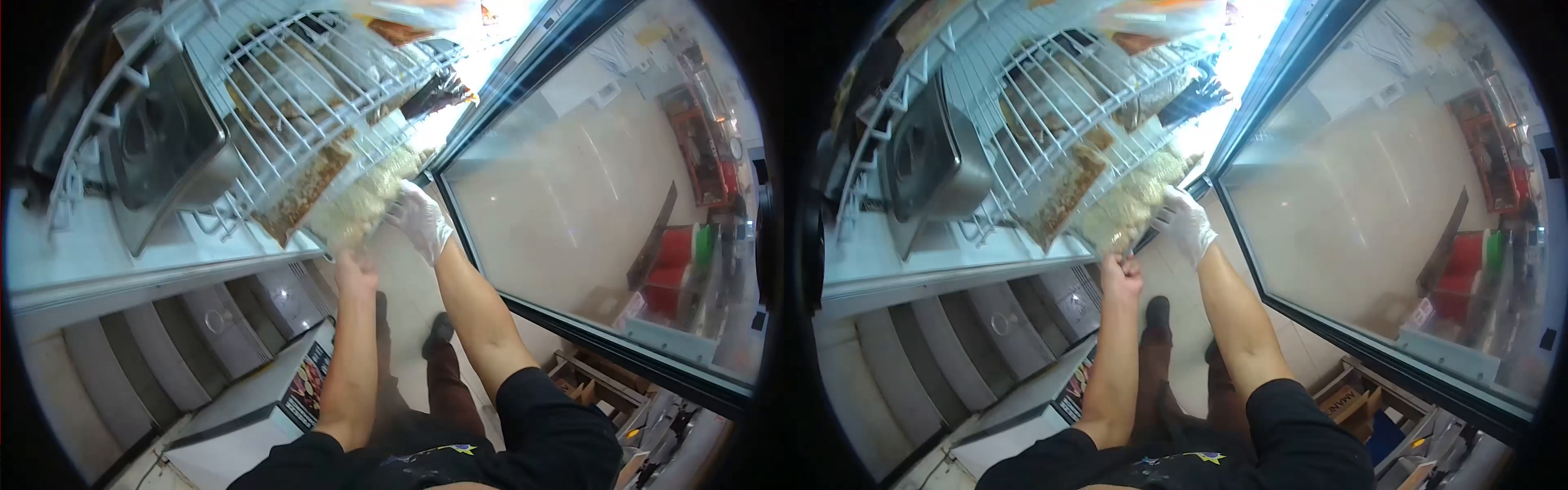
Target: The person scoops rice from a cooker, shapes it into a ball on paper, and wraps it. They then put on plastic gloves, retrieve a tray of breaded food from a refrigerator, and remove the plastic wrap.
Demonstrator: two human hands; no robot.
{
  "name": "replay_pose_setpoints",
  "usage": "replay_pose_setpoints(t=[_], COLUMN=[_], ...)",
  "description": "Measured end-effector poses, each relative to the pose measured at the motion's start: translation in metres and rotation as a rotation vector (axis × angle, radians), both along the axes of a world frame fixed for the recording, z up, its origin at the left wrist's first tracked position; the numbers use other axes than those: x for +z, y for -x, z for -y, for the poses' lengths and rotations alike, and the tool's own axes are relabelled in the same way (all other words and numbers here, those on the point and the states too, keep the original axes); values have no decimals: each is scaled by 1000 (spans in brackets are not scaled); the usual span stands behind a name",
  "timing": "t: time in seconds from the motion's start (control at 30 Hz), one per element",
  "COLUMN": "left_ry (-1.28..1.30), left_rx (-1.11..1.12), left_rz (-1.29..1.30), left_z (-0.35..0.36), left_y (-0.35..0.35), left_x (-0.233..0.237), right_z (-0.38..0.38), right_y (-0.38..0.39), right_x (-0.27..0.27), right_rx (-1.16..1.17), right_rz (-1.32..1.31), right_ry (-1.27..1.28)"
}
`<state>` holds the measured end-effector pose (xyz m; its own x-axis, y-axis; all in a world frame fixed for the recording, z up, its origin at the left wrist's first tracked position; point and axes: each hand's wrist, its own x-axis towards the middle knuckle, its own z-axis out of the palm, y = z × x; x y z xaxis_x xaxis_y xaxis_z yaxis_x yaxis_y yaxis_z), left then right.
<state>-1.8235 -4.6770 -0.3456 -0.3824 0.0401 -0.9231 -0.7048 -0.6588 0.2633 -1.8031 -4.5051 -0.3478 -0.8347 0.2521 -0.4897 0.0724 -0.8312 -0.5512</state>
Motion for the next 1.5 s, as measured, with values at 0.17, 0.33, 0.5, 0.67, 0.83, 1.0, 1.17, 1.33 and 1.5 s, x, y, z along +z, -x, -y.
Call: replay_pose_setpoints(t=[0.17, 0.33, 0.5, 0.67, 0.83, 1.0, 1.17, 1.33, 1.5], left_ry=[-78, -95, -58, -130, -252, -383, -522, -237, -375], left_rx=[-132, -211, -245, -251, -333, -556, -411, -216, -301], left_rz=[-19, -17, -17, 98, 103, 10, -293, -544, -876], left_z=[41, 55, 63, 86, 118, 168, 219, 228, 259], left_y=[-17, -17, -19, -38, -93, -158, -195, -256, -343], left_x=[-42, -50, -17, -6, 33, 103, 93, 99, 162], right_z=[-34, -20, -1, 15, 47, 81, 117, 154, 185], right_y=[8, 4, -4, -50, -117, -195, -277, -402, -532], right_x=[-100, -100, -52, -24, 76, 152, 227, 244, 221], right_rx=[1, -98, -241, -269, -434, -515, -565, -419, -123], right_rz=[3, 146, 182, 143, 104, 121, 147, 209, 78], right_ry=[-93, -166, -147, -196, -252, -277, -237, -285, -382])
